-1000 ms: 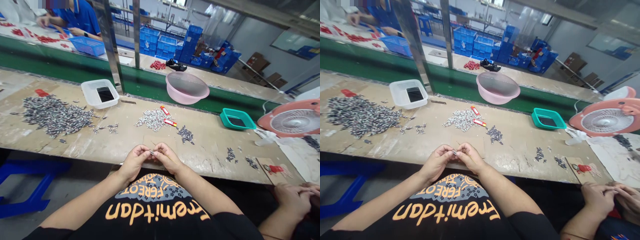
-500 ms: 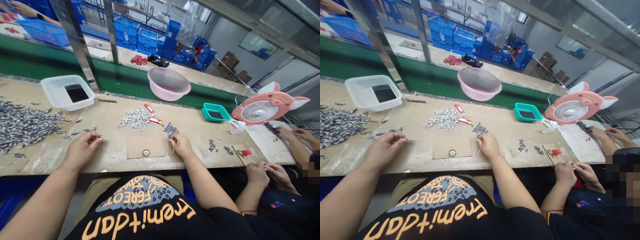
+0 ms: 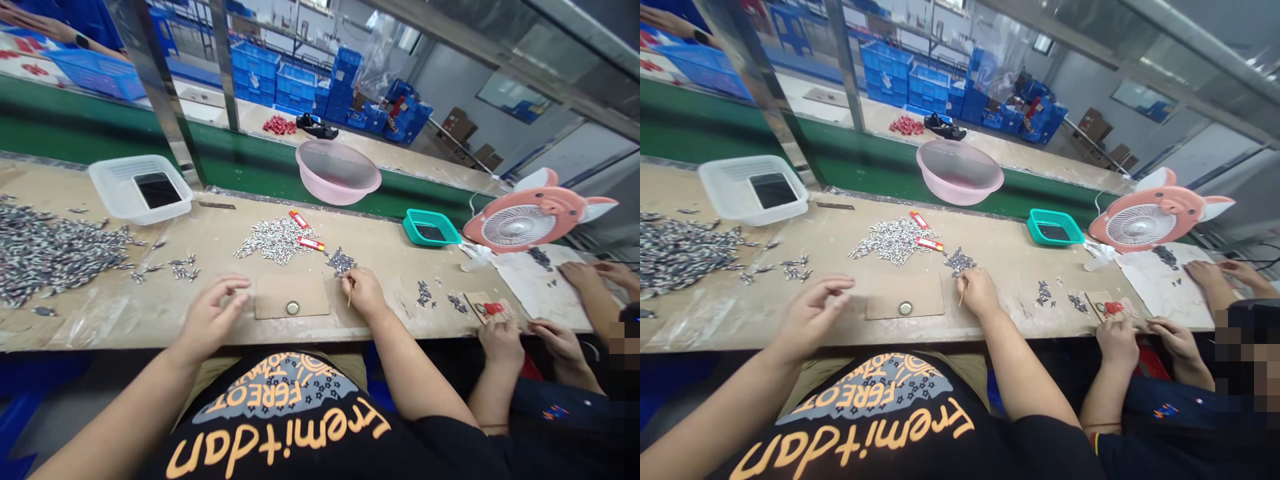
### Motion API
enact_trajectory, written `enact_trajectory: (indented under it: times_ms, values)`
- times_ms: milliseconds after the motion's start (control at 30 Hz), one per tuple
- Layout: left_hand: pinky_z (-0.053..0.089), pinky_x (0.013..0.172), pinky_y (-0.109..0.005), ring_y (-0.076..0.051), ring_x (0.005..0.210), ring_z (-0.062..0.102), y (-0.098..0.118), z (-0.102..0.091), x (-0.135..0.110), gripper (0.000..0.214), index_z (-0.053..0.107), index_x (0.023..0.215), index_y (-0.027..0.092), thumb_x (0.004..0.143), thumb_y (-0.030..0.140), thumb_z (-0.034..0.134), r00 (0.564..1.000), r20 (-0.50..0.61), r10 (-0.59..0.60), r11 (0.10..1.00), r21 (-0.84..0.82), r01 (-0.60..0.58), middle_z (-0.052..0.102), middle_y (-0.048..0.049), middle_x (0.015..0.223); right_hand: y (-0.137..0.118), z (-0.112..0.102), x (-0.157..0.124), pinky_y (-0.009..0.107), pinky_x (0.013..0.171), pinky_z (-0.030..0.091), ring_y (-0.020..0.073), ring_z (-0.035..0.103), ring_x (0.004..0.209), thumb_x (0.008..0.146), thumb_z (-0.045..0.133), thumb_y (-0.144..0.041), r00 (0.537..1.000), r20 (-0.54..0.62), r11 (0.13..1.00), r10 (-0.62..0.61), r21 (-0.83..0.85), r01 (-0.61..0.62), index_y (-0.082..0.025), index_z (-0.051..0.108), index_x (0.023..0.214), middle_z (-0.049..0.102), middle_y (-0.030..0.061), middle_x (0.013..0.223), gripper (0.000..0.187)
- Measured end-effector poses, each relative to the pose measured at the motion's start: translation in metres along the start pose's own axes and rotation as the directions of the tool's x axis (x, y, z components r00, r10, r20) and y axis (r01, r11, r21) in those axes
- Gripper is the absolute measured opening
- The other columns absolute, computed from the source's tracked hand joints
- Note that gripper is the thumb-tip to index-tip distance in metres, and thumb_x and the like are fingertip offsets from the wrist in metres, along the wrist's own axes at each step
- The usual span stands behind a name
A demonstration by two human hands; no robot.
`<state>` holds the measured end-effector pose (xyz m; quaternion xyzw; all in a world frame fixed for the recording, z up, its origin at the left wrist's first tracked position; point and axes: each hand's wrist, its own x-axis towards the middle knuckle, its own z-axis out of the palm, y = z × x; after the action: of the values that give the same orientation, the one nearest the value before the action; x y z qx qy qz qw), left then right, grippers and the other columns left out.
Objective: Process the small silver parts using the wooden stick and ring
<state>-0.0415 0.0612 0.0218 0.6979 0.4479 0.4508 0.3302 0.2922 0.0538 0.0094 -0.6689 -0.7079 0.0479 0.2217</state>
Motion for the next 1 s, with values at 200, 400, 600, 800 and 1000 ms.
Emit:
enact_trajectory:
  times_ms: [200,400,600,800,1000]
  values:
    - [0.046,0.084,-0.033,-0.018,0.094,0.060,0.039,0.069,-0.016,0.023,0.055,0.100,0.018,0.081,0.028,0.060,0.864,0.447,-0.230,0.700,-0.541,0.466,0.063,-0.0073,0.102,-0.061,0.003,-0.027,0.026,0.062,0.042,0.0139,0.052,0.064,0.083,0.050,-0.028,0.993,0.094,0.754,0.069,0.646,-0.114,-0.019,0.056,0.082,0.056,0.0000,0.070,0.010]
    - [0.046,0.073,-0.026,-0.012,0.077,0.056,0.040,0.091,-0.022,0.014,0.052,0.088,0.017,0.082,0.028,0.059,0.902,0.332,-0.276,0.628,-0.648,0.431,0.057,-0.0003,0.081,-0.097,0.014,-0.043,0.026,0.067,0.043,0.0139,0.052,0.069,0.080,0.057,-0.025,0.999,0.026,0.753,-0.041,0.657,0.014,-0.019,0.058,0.077,0.056,0.0007,0.075,0.007]
    - [0.044,0.076,-0.028,-0.015,0.080,0.055,0.039,0.075,-0.025,0.010,0.059,0.086,0.016,0.083,0.025,0.056,0.961,0.227,-0.159,0.898,-0.372,0.236,0.059,-0.0031,0.084,-0.097,0.014,-0.045,0.024,0.063,0.044,0.0132,0.053,0.067,0.081,0.059,-0.032,0.985,0.167,0.676,-0.040,0.731,-0.096,-0.020,0.056,0.089,0.057,-0.0004,0.075,0.015]
    - [0.043,0.080,-0.030,-0.016,0.085,0.056,0.043,0.064,-0.023,0.010,0.063,0.088,0.018,0.080,0.018,0.057,0.955,0.274,-0.116,0.938,-0.287,0.196,0.061,-0.0041,0.088,-0.096,0.012,-0.043,0.024,0.061,0.044,0.0134,0.054,0.065,0.080,0.060,-0.033,0.978,0.198,0.707,-0.061,0.700,-0.098,-0.019,0.057,0.082,0.058,-0.0004,0.071,0.015]
    - [0.044,0.073,-0.026,-0.012,0.074,0.057,0.035,0.074,-0.026,0.024,0.057,0.089,0.016,0.072,0.024,0.071,0.883,0.381,-0.273,0.529,-0.707,0.469,0.061,-0.0012,0.082,-0.094,0.013,-0.042,0.025,0.063,0.047,0.0145,0.058,0.067,0.082,0.060,-0.034,0.984,0.174,0.663,-0.046,0.742,-0.101,-0.019,0.057,0.083,0.063,0.0017,0.074,0.015]
